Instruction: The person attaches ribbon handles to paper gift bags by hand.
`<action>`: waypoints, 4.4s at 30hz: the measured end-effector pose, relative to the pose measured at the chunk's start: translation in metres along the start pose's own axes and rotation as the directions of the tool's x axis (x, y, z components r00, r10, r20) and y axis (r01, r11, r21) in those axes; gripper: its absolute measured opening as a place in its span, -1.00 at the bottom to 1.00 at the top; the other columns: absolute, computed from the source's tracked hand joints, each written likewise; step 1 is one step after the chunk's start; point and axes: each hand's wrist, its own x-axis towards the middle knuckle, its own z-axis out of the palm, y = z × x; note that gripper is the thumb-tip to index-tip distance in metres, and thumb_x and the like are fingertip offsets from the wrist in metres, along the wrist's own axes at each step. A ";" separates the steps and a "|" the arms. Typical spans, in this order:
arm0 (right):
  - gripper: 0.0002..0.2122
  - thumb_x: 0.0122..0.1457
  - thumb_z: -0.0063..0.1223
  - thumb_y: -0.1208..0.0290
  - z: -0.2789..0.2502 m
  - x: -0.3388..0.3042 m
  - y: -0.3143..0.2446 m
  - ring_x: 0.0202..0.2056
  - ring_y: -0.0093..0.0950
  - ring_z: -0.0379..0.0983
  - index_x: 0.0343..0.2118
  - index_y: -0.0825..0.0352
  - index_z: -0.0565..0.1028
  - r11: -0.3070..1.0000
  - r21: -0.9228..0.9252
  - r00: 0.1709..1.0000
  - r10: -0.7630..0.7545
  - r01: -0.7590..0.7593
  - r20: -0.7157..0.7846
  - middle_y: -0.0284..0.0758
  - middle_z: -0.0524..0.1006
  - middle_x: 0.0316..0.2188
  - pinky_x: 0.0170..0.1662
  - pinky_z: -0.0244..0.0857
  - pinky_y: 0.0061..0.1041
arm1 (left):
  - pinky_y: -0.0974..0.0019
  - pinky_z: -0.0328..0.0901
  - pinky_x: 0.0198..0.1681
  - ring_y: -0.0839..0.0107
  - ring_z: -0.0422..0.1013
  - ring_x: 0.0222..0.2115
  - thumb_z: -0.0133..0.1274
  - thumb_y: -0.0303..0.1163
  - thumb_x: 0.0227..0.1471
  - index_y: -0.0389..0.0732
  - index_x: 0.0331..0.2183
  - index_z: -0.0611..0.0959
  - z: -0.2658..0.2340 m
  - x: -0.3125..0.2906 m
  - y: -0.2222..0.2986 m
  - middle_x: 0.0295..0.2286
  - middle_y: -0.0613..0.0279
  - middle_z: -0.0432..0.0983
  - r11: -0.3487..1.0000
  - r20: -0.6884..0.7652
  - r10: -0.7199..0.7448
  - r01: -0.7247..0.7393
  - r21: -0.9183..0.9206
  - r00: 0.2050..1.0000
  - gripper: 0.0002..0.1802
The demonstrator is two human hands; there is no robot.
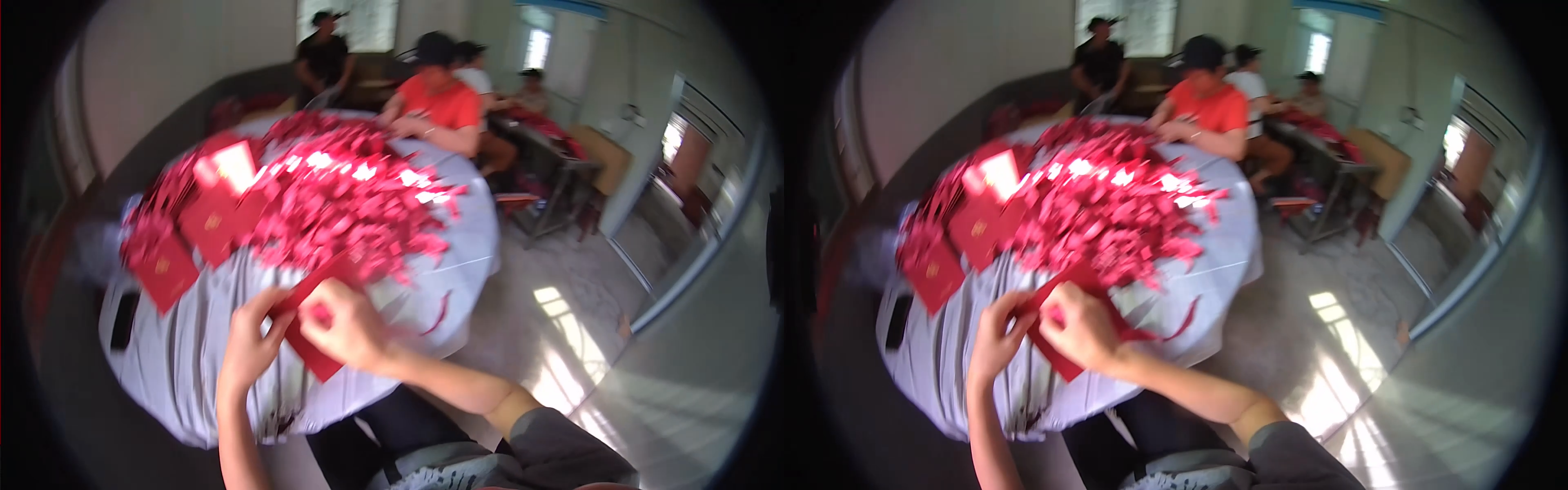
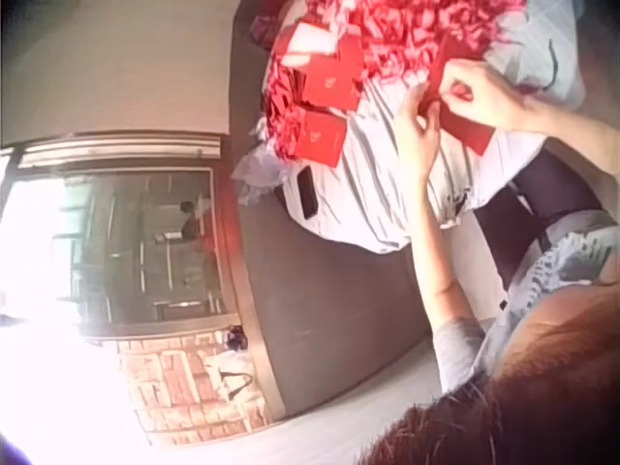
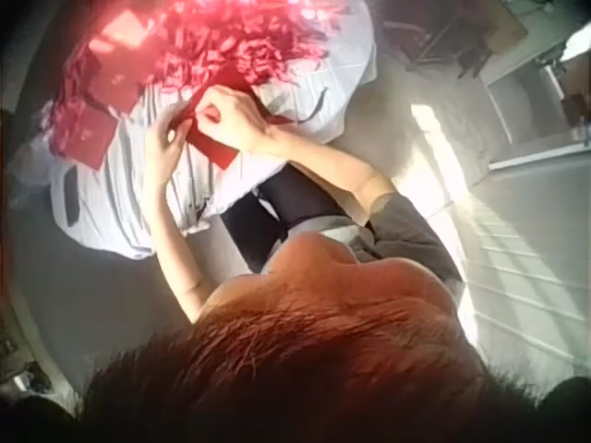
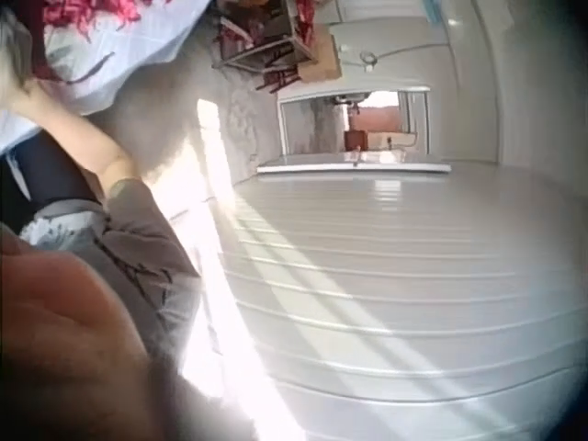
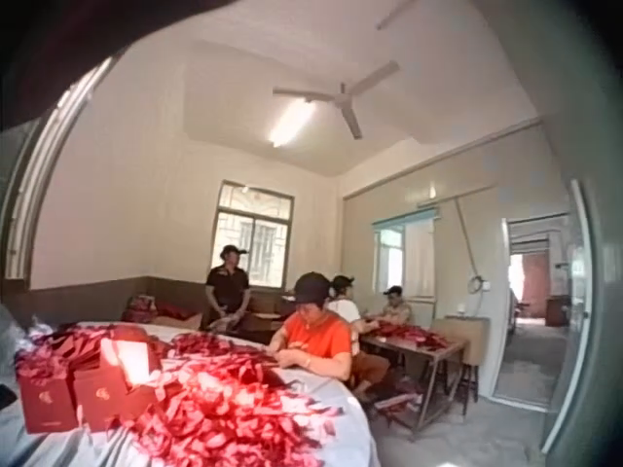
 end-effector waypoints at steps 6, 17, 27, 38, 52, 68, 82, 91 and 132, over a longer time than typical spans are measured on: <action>-0.86 -0.06 0.12 0.51 -0.006 -0.020 -0.026 -0.38 -0.27 0.50 -0.44 0.39 0.40 0.988 0.054 0.988 0.147 -0.145 -0.051 -0.19 0.51 -0.46 -0.34 0.37 -0.37 | 0.28 0.34 -0.33 0.15 0.46 -0.39 0.01 -0.74 -0.18 -0.36 -0.26 0.55 0.009 -0.021 0.036 -0.40 -0.03 0.51 0.964 -0.078 0.171 -0.151 0.218 0.982 -0.68; -0.86 -0.07 0.08 0.51 -0.010 -0.036 -0.035 -0.40 -0.19 0.46 -0.45 0.38 0.38 0.992 -0.042 0.977 0.108 -0.117 -0.184 -0.15 0.46 -0.48 -0.36 0.33 -0.29 | 0.14 0.25 -0.28 0.04 0.33 -0.39 -0.08 -0.67 -0.13 -0.38 -0.28 0.54 0.031 -0.028 0.057 -0.44 -0.04 0.44 0.858 -0.054 0.347 -0.294 0.422 0.936 -0.73; -0.88 -0.05 -0.02 0.58 -0.004 -0.036 -0.038 -0.43 -0.06 0.40 -0.49 0.44 0.27 0.985 -0.026 0.950 0.158 -0.171 -0.271 -0.05 0.41 -0.53 -0.39 0.25 -0.18 | 0.12 0.27 -0.10 0.00 0.39 -0.23 0.04 -0.60 -0.18 -0.34 -0.19 0.56 0.039 -0.035 0.088 -0.29 -0.05 0.50 0.822 0.032 0.290 -0.266 0.505 0.957 -0.62; -0.87 -0.10 0.10 0.47 -0.021 -0.020 -0.032 -0.54 -0.29 0.50 -0.54 0.45 0.47 0.945 0.062 0.939 0.326 -0.321 -0.107 -0.08 0.51 -0.60 -0.47 0.34 -0.35 | 0.12 0.22 -0.31 0.06 0.29 -0.41 0.13 -0.62 -0.43 -0.33 -0.33 0.52 0.041 -0.024 0.064 -0.48 0.04 0.41 0.794 -0.046 0.457 -0.384 0.472 0.888 -0.59; -0.84 -0.02 0.12 0.39 -0.015 -0.017 -0.056 -0.48 -0.20 0.50 -0.50 0.39 0.45 0.906 -0.196 0.926 0.362 -0.376 -0.103 -0.11 0.52 -0.56 -0.41 0.35 -0.30 | 0.14 0.25 -0.28 0.07 0.33 -0.41 0.05 -0.66 -0.36 -0.41 -0.20 0.50 0.022 -0.024 0.043 -0.46 0.00 0.44 0.817 -0.021 0.473 -0.429 0.385 0.881 -0.51; -0.84 0.01 0.08 0.48 -0.014 -0.020 -0.042 -0.34 -0.25 0.46 -0.38 0.37 0.36 0.960 -0.116 0.965 0.248 -0.256 -0.083 -0.21 0.47 -0.42 -0.29 0.33 -0.35 | 0.11 0.29 -0.23 0.01 0.41 -0.33 -0.07 -0.59 -0.04 -0.31 -0.27 0.53 0.018 -0.005 0.046 -0.40 -0.07 0.49 0.879 0.078 0.275 -0.283 0.383 0.958 -0.78; -0.91 0.00 0.06 0.51 -0.017 -0.010 -0.021 -0.43 -0.29 0.46 -0.45 0.29 0.38 0.963 0.063 0.948 0.267 -0.260 -0.175 -0.26 0.46 -0.48 -0.39 0.31 -0.38 | 0.18 0.31 -0.22 0.10 0.41 -0.30 0.03 -0.54 -0.05 -0.25 -0.29 0.59 0.021 0.019 0.053 -0.40 0.04 0.51 0.831 0.039 0.251 -0.236 0.504 0.967 -0.81; -0.92 0.00 0.05 0.54 -0.026 -0.011 -0.024 -0.42 -0.26 0.48 -0.41 0.28 0.43 0.950 0.164 0.946 0.289 -0.264 -0.147 -0.26 0.49 -0.48 -0.38 0.33 -0.36 | 0.16 0.36 -0.29 0.02 0.46 -0.36 -0.07 -0.54 0.05 -0.27 -0.19 0.54 0.013 0.020 0.070 -0.37 -0.06 0.52 0.872 0.163 0.027 -0.103 0.478 0.986 -0.76; -0.87 -0.03 0.15 0.66 0.003 0.004 0.019 -0.50 -0.47 0.47 -0.43 0.40 0.42 0.971 0.081 0.967 0.231 -0.223 -0.106 -0.27 0.50 -0.52 -0.39 0.36 -0.53 | 0.49 0.31 -0.49 0.61 0.36 -0.52 -0.04 -0.66 0.04 -0.39 -0.22 0.50 0.008 0.031 -0.007 -0.43 0.21 0.49 0.969 0.140 -0.151 0.174 -0.176 0.979 -0.80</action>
